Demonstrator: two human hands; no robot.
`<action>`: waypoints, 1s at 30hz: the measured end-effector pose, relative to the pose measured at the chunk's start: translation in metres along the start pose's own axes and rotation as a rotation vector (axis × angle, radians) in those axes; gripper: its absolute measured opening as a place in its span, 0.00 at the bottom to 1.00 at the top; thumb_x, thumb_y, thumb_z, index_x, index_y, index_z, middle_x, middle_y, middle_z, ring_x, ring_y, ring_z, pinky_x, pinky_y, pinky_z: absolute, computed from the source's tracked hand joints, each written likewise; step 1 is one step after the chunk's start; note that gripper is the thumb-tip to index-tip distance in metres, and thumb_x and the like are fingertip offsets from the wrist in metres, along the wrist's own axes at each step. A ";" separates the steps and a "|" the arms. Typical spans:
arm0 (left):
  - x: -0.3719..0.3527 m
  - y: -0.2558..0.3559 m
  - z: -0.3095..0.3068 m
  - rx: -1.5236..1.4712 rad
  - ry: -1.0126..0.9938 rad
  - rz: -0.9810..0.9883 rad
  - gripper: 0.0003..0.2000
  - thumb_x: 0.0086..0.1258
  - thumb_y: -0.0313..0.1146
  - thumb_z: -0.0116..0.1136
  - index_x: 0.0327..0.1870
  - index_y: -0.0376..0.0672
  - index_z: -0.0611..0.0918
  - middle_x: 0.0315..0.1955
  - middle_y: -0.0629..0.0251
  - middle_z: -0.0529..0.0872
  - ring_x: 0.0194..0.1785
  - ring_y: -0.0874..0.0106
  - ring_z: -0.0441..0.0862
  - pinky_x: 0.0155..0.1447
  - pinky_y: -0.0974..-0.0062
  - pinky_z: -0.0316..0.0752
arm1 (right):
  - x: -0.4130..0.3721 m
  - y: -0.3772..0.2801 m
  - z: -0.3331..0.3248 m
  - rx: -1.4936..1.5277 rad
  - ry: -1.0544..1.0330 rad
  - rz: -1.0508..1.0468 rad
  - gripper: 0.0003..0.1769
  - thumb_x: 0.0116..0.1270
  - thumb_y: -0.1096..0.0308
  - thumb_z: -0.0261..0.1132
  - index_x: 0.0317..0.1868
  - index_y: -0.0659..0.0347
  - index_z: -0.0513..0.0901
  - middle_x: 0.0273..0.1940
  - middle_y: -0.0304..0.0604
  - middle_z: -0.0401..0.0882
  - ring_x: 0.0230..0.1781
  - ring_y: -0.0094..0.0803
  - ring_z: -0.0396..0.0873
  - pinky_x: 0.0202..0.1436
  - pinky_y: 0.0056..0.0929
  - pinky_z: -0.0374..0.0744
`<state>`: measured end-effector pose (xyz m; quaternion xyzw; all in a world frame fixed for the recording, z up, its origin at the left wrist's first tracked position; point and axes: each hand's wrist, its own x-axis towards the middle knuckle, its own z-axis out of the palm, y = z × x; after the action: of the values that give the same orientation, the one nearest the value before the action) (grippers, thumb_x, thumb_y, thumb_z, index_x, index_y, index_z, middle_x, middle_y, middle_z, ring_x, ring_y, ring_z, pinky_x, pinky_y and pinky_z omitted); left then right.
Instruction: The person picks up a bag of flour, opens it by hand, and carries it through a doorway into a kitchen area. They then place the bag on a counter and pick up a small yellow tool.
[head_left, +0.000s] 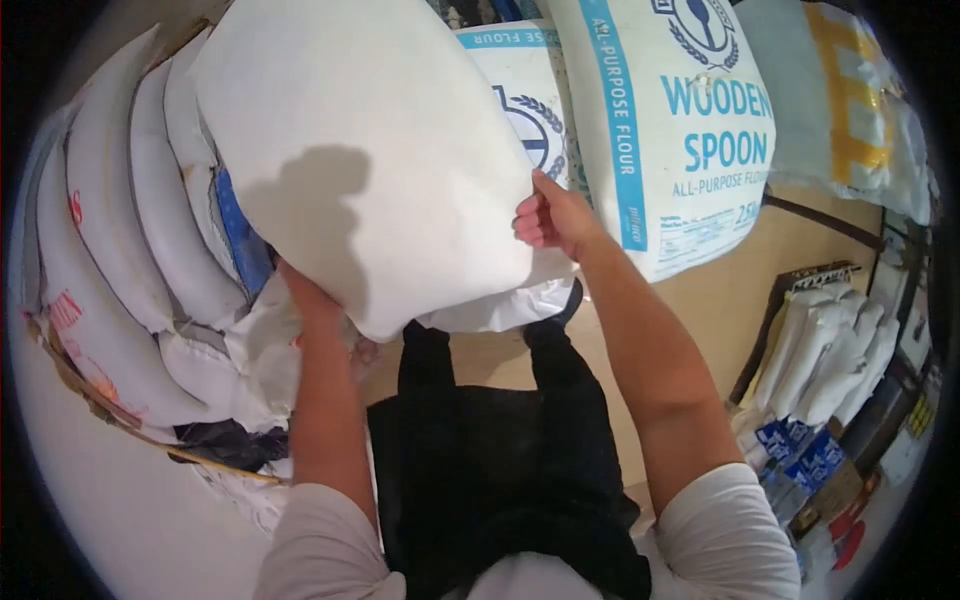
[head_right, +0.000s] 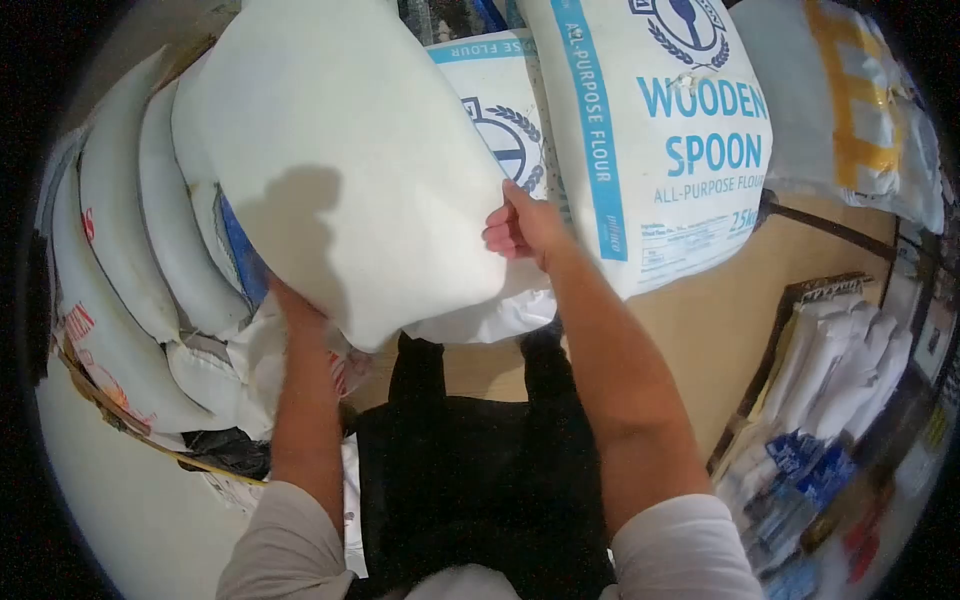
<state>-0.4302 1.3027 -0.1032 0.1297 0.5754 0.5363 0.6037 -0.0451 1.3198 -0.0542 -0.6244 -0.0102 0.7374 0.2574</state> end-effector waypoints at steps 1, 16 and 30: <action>-0.028 -0.036 -0.010 -0.030 0.135 0.025 0.22 0.72 0.47 0.37 0.59 0.41 0.69 0.50 0.62 0.77 0.51 0.66 0.76 0.51 0.70 0.74 | -0.005 -0.002 -0.002 -0.229 0.149 -0.052 0.24 0.67 0.46 0.50 0.25 0.58 0.75 0.18 0.39 0.74 0.16 0.27 0.72 0.20 0.24 0.68; -0.100 -0.078 -0.018 -0.251 0.701 -0.669 0.14 0.67 0.49 0.46 0.41 0.50 0.77 0.36 0.67 0.80 0.34 0.72 0.76 0.37 0.72 0.73 | -0.063 0.166 -0.062 -1.009 0.304 -0.259 0.14 0.62 0.63 0.58 0.41 0.66 0.80 0.34 0.50 0.81 0.37 0.35 0.81 0.41 0.32 0.78; -0.073 -0.032 0.048 1.232 0.523 0.591 0.35 0.62 0.40 0.57 0.65 0.30 0.58 0.65 0.41 0.58 0.70 0.48 0.51 0.71 0.55 0.45 | 0.014 0.060 0.005 -0.906 0.488 -0.491 0.48 0.60 0.36 0.53 0.66 0.71 0.57 0.62 0.63 0.62 0.64 0.53 0.62 0.66 0.39 0.59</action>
<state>-0.3567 1.2541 -0.0729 0.4633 0.8390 0.2694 0.0940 -0.0730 1.2746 -0.0857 -0.8041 -0.4103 0.4124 0.1225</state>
